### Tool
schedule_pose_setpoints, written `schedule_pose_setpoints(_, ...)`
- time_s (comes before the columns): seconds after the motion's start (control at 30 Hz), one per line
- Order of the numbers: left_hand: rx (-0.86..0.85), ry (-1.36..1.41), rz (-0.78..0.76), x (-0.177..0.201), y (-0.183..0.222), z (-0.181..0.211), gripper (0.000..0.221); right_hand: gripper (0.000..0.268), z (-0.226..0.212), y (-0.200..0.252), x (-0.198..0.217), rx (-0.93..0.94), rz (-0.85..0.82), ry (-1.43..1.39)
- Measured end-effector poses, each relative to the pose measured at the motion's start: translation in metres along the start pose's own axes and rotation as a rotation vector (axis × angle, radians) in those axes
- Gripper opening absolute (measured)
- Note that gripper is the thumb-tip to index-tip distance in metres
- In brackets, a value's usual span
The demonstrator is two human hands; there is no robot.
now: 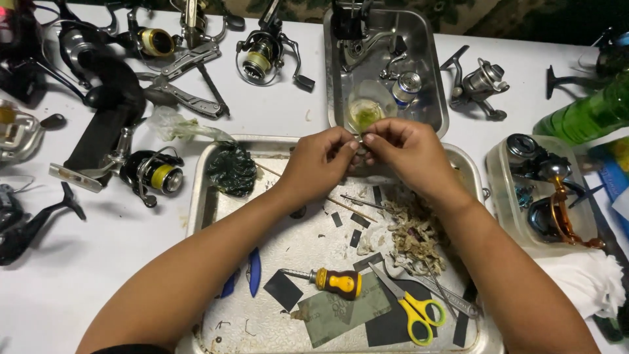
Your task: Repairing a fishing reel by cutting a small piece of material and cleaning/assembling internal components.
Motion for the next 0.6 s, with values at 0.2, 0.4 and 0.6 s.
schedule_pose_setpoints(0.2, -0.191, -0.167, 0.013, 0.005, 0.001, 0.012, 0.014, 0.015, 0.0, 0.007, -0.003, -0.008, -0.051, -0.054)
schedule_pose_setpoints(0.4, -0.216, -0.188, -0.011, 0.003, 0.0, 0.008, 0.014, 0.018, 0.01, 0.002, 0.0, 0.007, -0.078, -0.102)
schedule_pose_setpoints(0.6, -0.17, -0.127, 0.022, 0.007, -0.001, 0.009, 0.014, 0.02, 0.016, -0.003, 0.001, 0.085, -0.027, -0.119)
Point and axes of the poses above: each hand's wrist, its own y-axis away from the middle knuckle, its own x-axis out of the back of the hand, z = x × y, the point moved 5 cm from there along -y, towards the middle knuckle, and after that the axes turned 13 degrees about -y, right-handed, at the moved point
